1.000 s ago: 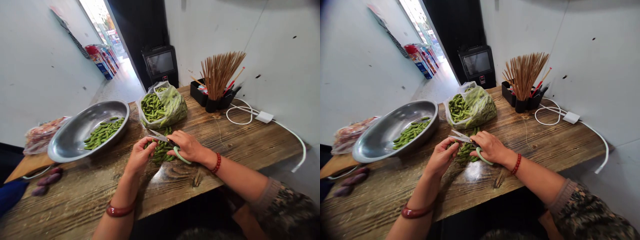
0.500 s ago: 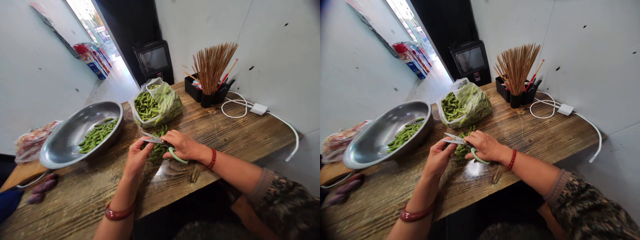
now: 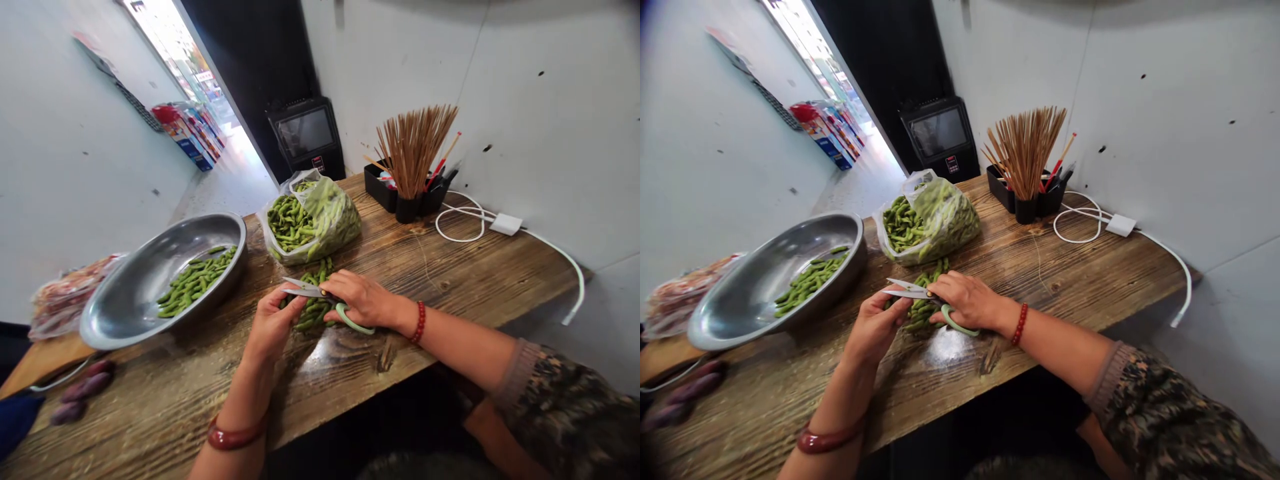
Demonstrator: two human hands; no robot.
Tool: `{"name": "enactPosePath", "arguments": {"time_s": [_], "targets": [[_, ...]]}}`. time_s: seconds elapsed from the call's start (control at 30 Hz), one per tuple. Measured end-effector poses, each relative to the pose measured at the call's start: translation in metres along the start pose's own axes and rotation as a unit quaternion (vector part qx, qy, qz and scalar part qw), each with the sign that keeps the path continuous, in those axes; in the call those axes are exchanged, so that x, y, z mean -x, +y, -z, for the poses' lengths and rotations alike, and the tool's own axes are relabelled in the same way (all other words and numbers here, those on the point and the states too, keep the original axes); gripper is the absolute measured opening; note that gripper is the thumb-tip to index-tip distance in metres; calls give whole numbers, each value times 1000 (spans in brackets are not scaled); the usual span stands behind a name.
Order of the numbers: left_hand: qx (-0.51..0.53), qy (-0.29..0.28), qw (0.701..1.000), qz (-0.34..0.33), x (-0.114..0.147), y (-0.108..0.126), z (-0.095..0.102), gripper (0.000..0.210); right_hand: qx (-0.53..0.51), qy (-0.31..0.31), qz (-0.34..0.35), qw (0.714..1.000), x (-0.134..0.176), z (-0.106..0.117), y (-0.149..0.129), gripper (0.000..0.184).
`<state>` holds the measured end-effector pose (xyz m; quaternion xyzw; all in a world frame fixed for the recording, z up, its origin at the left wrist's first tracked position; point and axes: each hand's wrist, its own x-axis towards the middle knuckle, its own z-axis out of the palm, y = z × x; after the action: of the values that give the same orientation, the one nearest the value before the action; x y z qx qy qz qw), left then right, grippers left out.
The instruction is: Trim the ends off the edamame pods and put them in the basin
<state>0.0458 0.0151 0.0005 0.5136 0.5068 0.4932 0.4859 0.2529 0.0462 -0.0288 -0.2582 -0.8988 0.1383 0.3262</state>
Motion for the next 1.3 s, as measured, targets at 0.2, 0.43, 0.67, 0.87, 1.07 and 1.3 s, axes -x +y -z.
{"name": "enactPosePath", "arguments": {"time_s": [0.2, 0.43, 0.67, 0.87, 1.07, 1.3], "targets": [[-30, -31, 998, 41, -1, 6, 11, 21, 6, -21, 5, 1000, -1, 1, -2, 32], [67, 17, 995, 76, -5, 4, 9, 23, 7, 32, -57, 998, -3, 4, 8, 36], [157, 17, 983, 90, -5, 9, 6, 24, -20, 53, -14, 998, -3, 5, 5, 54], [190, -8, 978, 90, -4, 8, 3, 25, -24, 27, -2, 999, -3, 4, 4, 55], [171, -35, 980, 100, -2, 4, -5, 23, -11, 22, -4, 1000, -4, 4, 1, 53], [166, -33, 980, 105, -1, 2, -5, 22, -3, 19, -7, 1000, -3, 3, 1, 50]]}}
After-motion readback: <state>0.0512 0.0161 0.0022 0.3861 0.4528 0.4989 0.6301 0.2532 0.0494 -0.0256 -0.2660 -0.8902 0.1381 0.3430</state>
